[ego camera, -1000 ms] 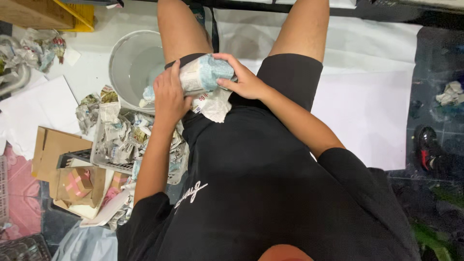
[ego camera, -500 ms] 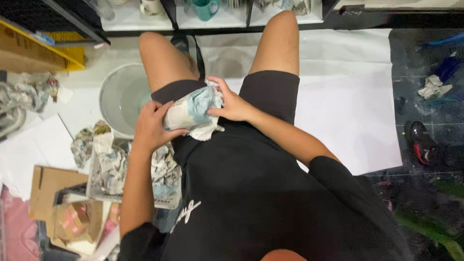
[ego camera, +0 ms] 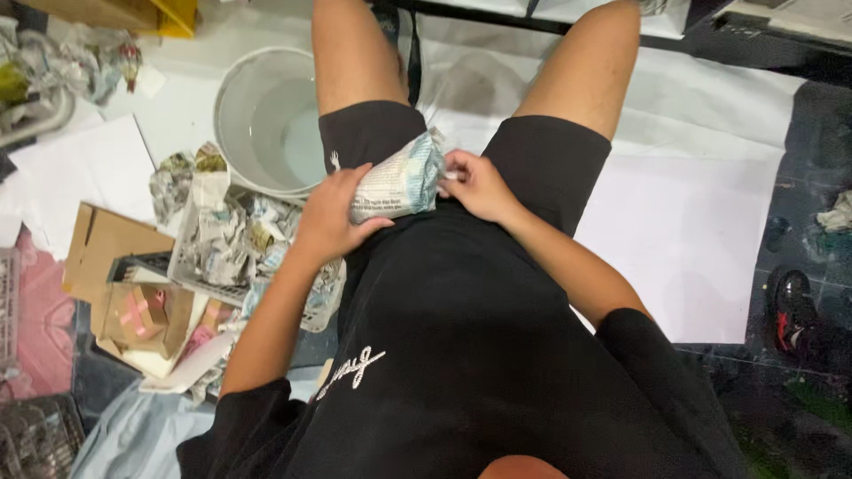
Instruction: The person sits on the floor and wraps small ceramic items, including a mug and a bowl, with newspaper. They fold the paper around each item and place the wrapped pieces onto a nearby shelf.
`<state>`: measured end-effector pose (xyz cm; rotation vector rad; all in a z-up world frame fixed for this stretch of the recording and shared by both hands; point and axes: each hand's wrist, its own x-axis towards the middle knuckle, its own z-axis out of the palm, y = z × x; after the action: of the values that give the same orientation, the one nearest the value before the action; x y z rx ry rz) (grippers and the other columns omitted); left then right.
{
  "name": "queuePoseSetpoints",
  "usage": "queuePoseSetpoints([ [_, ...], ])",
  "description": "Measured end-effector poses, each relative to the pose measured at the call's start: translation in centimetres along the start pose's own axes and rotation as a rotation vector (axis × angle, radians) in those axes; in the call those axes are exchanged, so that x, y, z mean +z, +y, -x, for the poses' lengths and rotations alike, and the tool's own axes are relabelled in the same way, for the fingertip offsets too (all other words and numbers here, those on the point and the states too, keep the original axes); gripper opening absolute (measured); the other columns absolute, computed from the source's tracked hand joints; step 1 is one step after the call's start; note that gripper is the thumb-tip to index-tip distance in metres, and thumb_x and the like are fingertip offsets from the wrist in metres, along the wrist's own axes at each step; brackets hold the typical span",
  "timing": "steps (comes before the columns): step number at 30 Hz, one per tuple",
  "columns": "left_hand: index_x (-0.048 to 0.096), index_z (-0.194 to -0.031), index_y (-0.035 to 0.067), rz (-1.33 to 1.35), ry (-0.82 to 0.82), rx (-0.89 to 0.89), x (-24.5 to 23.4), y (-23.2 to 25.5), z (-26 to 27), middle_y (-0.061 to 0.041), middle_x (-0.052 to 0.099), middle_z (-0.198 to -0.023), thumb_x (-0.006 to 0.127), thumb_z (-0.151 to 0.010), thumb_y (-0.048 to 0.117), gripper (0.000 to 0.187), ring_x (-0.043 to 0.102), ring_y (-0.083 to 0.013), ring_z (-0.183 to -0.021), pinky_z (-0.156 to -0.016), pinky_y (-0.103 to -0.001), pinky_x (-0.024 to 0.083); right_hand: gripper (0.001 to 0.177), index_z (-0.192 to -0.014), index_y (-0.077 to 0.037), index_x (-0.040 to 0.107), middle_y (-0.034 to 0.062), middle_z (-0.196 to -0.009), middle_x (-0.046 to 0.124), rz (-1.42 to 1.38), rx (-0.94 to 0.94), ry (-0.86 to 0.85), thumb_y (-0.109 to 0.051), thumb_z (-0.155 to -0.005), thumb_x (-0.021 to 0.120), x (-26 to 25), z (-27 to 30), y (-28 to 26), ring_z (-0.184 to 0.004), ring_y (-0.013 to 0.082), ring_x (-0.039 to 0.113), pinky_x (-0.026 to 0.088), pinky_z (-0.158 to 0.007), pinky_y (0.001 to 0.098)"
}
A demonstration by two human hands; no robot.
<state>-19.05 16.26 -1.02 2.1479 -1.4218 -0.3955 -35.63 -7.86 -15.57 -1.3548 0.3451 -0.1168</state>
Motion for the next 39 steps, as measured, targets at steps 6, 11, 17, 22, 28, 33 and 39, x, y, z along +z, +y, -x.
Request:
queuePoseSetpoints([
  [6, 0.057, -0.133, 0.003, 0.006, 0.227, 0.163, 1.5, -0.9, -0.1, -0.02, 0.063, -0.125, 0.094, -0.072, 0.049, 0.085, 0.059, -0.0417, -0.114, -0.1, -0.048, 0.048, 0.012, -0.1, 0.004, 0.067, 0.0107, -0.098, 0.067, 0.505, -0.313, 0.188, 0.008, -0.088, 0.065, 3.1, -0.9, -4.8, -0.081, 0.0217, 0.066, 0.053, -0.073, 0.034],
  [11, 0.055, -0.137, 0.0, 0.03, 0.235, 0.124, 1.9, -0.2, 0.4, -0.019, 0.065, -0.123, 0.094, -0.071, 0.049, 0.09, 0.06, -0.0401, -0.11, -0.096, -0.047, 0.049, 0.027, -0.11, 0.004, 0.066, 0.0198, -0.112, 0.067, 0.627, -0.66, -0.096, 0.008, -0.085, 0.058, 3.1, -0.7, -8.7, -0.1, 0.0359, 0.067, 0.055, -0.088, 0.0375],
  [17, 0.057, -0.137, 0.004, 0.059, 0.174, 0.069, 0.9, 0.2, -0.4, -0.015, 0.067, -0.12, 0.094, -0.073, 0.046, 0.085, 0.06, -0.0384, -0.107, -0.094, -0.046, 0.051, 0.028, -0.124, -0.002, 0.068, 0.0142, -0.118, 0.073, 0.52, -0.286, -0.04, -0.009, -0.099, 0.059, 0.8, -0.7, -15.4, -0.103, 0.0308, 0.071, 0.055, -0.087, 0.0389],
  [22, 0.056, -0.137, 0.004, 0.053, 0.178, 0.097, 1.0, 0.4, -0.3, -0.015, 0.066, -0.124, 0.093, -0.074, 0.047, 0.085, 0.059, -0.0379, -0.108, -0.093, -0.045, 0.05, 0.043, -0.12, 0.004, 0.066, 0.0289, -0.122, 0.065, 0.846, -0.996, -0.128, -0.012, -0.081, 0.077, 2.1, -1.8, -17.0, -0.114, 0.0431, 0.063, 0.052, -0.097, 0.0488],
  [28, 0.058, -0.137, 0.004, 0.061, 0.143, 0.068, 1.0, 0.2, -0.9, -0.013, 0.067, -0.123, 0.094, -0.073, 0.048, 0.086, 0.06, -0.0364, -0.109, -0.094, -0.045, 0.051, 0.022, -0.115, -0.003, 0.073, 0.0134, -0.113, 0.075, 0.547, -0.637, -0.003, 0.001, -0.094, 0.079, 2.4, -1.3, -10.5, -0.106, 0.0229, 0.075, 0.061, -0.093, 0.0333],
  [33, 0.056, -0.139, 0.002, 0.077, 0.161, 0.062, 1.1, -0.2, -1.1, -0.014, 0.067, -0.127, 0.096, -0.073, 0.049, 0.09, 0.06, -0.0368, -0.112, -0.096, -0.045, 0.051, 0.025, -0.129, 0.0, 0.066, 0.0153, -0.126, 0.071, 0.219, -0.316, -0.088, 0.001, -0.105, 0.062, 2.7, -0.1, -6.4, -0.111, 0.0195, 0.071, 0.058, -0.098, 0.0323],
  [39, 0.057, -0.139, 0.002, 0.102, 0.145, 0.059, 1.6, -1.0, -1.7, -0.015, 0.066, -0.124, 0.095, -0.071, 0.048, 0.09, 0.059, -0.0393, -0.11, -0.096, -0.047, 0.05, 0.043, -0.145, 0.001, 0.044, 0.0167, -0.136, 0.057, 0.364, -0.39, -0.386, -0.011, -0.108, 0.061, 1.2, -0.3, -9.2, -0.127, 0.025, 0.061, 0.05, -0.111, 0.0389],
])
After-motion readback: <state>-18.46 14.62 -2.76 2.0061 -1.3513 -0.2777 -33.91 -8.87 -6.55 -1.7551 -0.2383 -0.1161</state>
